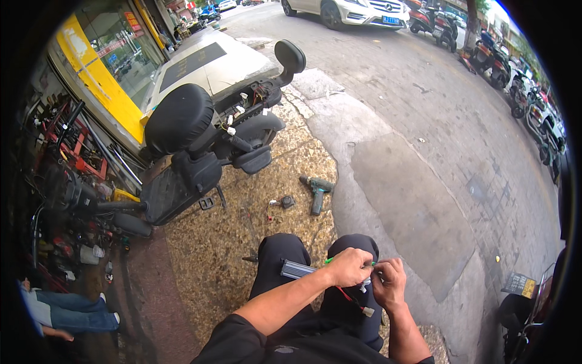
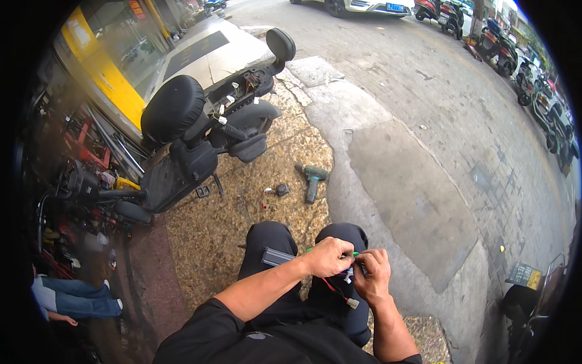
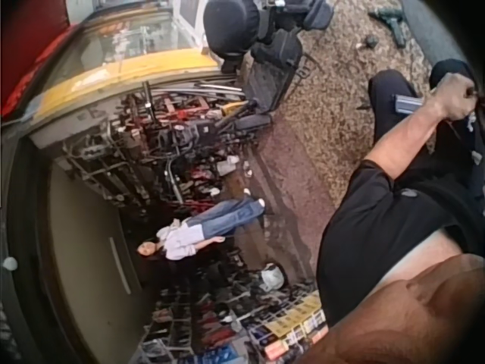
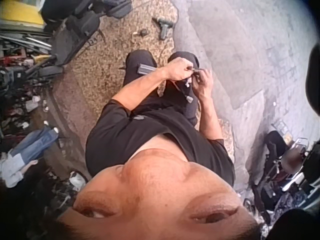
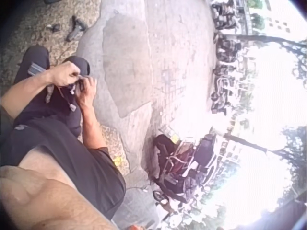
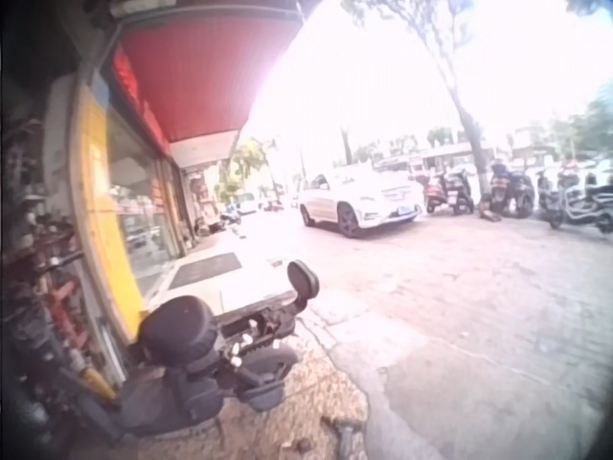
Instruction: The person sits on the ground and works on a bundle of multicolored wires, stripping insulation and twisting connections. They use pliers to cut and strip wires, then twist the exposed ends together by hand.
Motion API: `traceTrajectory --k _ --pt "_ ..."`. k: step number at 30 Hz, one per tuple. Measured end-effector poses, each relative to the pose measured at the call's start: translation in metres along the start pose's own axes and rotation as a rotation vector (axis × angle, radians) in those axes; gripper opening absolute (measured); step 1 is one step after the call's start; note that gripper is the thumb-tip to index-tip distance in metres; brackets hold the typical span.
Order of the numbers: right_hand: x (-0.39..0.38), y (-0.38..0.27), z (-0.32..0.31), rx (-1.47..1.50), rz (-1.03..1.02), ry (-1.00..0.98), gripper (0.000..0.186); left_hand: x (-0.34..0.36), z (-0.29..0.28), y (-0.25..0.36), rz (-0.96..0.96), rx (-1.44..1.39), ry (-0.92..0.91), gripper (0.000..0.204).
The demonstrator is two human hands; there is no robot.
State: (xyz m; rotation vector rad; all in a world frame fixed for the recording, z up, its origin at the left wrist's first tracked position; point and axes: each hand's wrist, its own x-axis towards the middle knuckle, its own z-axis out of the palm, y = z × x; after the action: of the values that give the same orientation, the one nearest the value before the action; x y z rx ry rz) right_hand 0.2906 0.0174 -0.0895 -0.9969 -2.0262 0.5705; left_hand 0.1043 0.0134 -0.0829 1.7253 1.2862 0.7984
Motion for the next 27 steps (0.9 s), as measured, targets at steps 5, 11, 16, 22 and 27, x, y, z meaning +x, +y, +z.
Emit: traceTrajectory --k 5,11,16,22,27 --pt "-0.006 0.006 -0.009 0.063 0.08 -0.12 0.017 -0.003 -0.001 0.005 0.039 0.128 -0.022 0.015" --pt "-0.016 0.017 -0.019 0.084 0.185 -0.097 0.015 0.0 -0.025 0.017 -0.018 -0.094 0.096 0.015" --pt "-0.023 0.019 -0.023 0.134 0.263 -0.012 0.014 0.007 -0.032 0.032 -0.139 0.11 0.107 0.043" --pt "-0.01 0.018 -0.022 0.086 0.121 -0.01 0.017 0.016 -0.002 0.043 -0.107 0.246 -0.165 0.045" --pt "-0.011 0.012 -0.018 0.137 0.147 0.047 0.022 0.015 0.006 0.029 -0.02 0.1 -0.072 0.029"
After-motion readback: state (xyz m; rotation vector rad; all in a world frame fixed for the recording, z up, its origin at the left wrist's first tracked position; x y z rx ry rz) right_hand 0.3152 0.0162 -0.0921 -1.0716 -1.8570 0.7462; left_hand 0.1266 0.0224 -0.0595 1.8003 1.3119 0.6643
